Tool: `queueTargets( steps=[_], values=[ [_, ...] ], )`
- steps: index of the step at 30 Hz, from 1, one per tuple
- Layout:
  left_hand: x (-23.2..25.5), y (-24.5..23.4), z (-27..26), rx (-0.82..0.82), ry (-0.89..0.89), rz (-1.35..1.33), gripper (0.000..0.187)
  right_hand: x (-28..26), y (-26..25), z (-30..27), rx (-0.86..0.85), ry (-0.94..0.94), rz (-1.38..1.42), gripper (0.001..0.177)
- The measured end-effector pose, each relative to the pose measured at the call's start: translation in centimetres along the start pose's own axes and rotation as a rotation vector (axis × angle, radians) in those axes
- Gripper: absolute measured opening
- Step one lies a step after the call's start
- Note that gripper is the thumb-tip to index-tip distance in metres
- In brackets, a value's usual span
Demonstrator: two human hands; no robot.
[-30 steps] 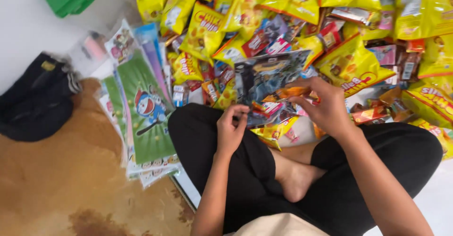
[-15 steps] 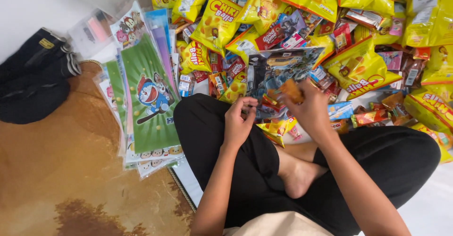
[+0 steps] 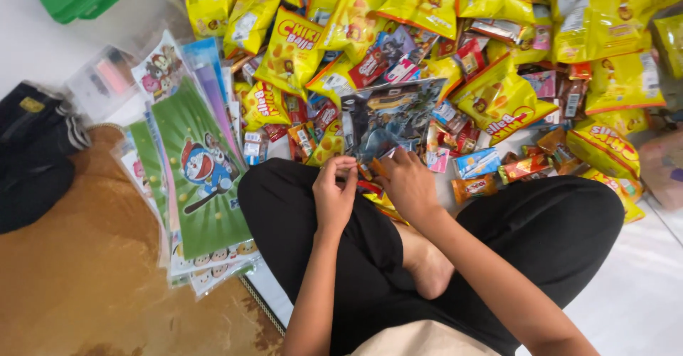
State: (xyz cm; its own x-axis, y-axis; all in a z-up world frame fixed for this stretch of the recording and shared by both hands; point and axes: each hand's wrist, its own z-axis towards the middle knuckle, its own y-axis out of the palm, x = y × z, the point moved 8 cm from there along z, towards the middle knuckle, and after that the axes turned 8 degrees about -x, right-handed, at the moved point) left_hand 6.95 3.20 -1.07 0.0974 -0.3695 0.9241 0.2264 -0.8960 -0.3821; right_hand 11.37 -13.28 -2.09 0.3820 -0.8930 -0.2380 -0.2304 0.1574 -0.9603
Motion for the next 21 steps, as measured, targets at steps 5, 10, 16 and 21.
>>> queueTargets(
  steps=[5,10,16,21],
  values=[
    [0.3,0.2,0.0,-0.018,-0.026,-0.001,0.014,3.6,-2.4,1.2,0.022,-0.04,0.328,0.026],
    [-0.1,0.4,0.0,0.0,-0.036,-0.02,0.015,15.1,-7.0,3.4,0.36,0.029,0.384,0.031],
    [0.4,0.5,0.3,-0.008,-0.038,-0.022,0.014,30.0,-0.8,1.4,0.088,0.548,0.12,0.112],
    [0.6,1.1,0.4,-0.086,-0.039,0.023,0.008,35.4,-0.6,-0.9,-0.218,0.738,-0.01,0.08]
  ],
)
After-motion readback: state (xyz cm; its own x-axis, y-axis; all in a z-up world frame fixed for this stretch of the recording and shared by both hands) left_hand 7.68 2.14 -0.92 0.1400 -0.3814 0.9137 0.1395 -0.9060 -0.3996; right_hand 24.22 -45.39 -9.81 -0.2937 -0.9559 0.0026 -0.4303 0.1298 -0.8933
